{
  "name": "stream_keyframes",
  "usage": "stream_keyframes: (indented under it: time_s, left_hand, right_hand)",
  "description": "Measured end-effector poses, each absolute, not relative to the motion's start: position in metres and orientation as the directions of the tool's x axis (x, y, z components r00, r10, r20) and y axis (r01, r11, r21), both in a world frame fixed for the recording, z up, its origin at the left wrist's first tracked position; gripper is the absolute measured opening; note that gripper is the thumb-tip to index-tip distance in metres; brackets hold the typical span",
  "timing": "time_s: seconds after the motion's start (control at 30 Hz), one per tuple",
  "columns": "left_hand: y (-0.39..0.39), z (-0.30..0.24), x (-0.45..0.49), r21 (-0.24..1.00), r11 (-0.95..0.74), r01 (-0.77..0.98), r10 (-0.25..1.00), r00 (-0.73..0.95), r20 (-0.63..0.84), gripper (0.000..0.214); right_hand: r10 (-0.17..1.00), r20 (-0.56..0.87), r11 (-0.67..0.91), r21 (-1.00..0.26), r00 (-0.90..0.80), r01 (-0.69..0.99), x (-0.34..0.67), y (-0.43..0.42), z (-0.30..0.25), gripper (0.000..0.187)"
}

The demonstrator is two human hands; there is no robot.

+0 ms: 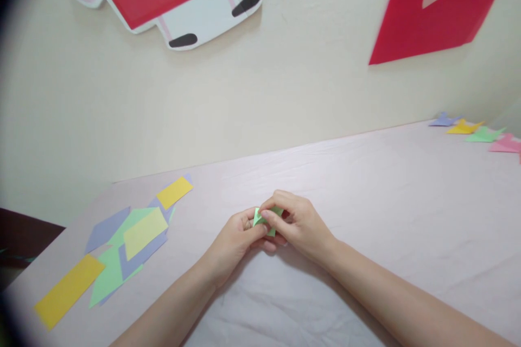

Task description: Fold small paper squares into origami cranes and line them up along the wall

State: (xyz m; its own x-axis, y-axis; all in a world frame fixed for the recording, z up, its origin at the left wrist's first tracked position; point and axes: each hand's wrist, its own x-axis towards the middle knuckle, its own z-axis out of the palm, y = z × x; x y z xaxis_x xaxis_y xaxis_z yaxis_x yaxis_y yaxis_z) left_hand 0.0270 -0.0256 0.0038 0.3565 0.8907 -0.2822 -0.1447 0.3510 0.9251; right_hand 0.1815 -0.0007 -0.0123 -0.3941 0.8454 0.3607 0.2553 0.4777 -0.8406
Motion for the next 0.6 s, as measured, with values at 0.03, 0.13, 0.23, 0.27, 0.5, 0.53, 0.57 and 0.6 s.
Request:
stream_keyframes:
  time_s: [0.03, 0.13, 0.23, 0.27, 0.5, 0.53, 0.57, 0.6]
  left_hand:
    - [-0.025, 0.004, 0.026, 0.925, 0.352, -0.142, 0.884, 0.376, -0.279, 0.029]
    - [-0.024, 0.001, 0.022, 0.928, 0.342, -0.144, 0.865, 0.434, -0.252, 0.034]
    - [-0.024, -0.003, 0.021, 0.935, 0.319, -0.152, 0.872, 0.434, -0.227, 0.039]
    - [-0.024, -0.005, 0.021, 0.939, 0.309, -0.152, 0.882, 0.415, -0.224, 0.041]
    - [-0.026, -0.013, 0.026, 0.973, 0.208, -0.104, 0.956, 0.233, -0.179, 0.038]
    - [-0.026, -0.013, 0.026, 0.976, 0.198, -0.093, 0.959, 0.223, -0.174, 0.038]
    - [-0.026, -0.013, 0.026, 0.978, 0.193, -0.083, 0.961, 0.216, -0.171, 0.037]
    - [-0.026, -0.013, 0.026, 0.979, 0.191, -0.075, 0.963, 0.207, -0.172, 0.037]
  right_hand:
    - [0.855, 0.347, 0.461, -0.850, -0.386, 0.256, 0.182, 0.000, -0.013, 0.015]
    - [0.871, 0.317, 0.422, -0.873, -0.376, 0.243, 0.182, 0.000, -0.014, 0.015]
    - [0.880, 0.284, 0.377, -0.905, -0.380, 0.197, 0.182, 0.000, -0.015, 0.014]
    - [0.886, 0.267, 0.353, -0.919, -0.378, 0.177, 0.182, 0.000, -0.015, 0.014]
    - [0.950, 0.169, 0.215, -0.963, -0.263, 0.161, 0.183, 0.002, -0.015, 0.019]
    - [0.953, 0.147, 0.192, -0.969, -0.265, 0.153, 0.183, 0.002, -0.015, 0.020]
    - [0.955, 0.128, 0.171, -0.974, -0.268, 0.145, 0.183, 0.002, -0.015, 0.020]
    - [0.956, 0.115, 0.156, -0.978, -0.271, 0.137, 0.183, 0.002, -0.015, 0.021]
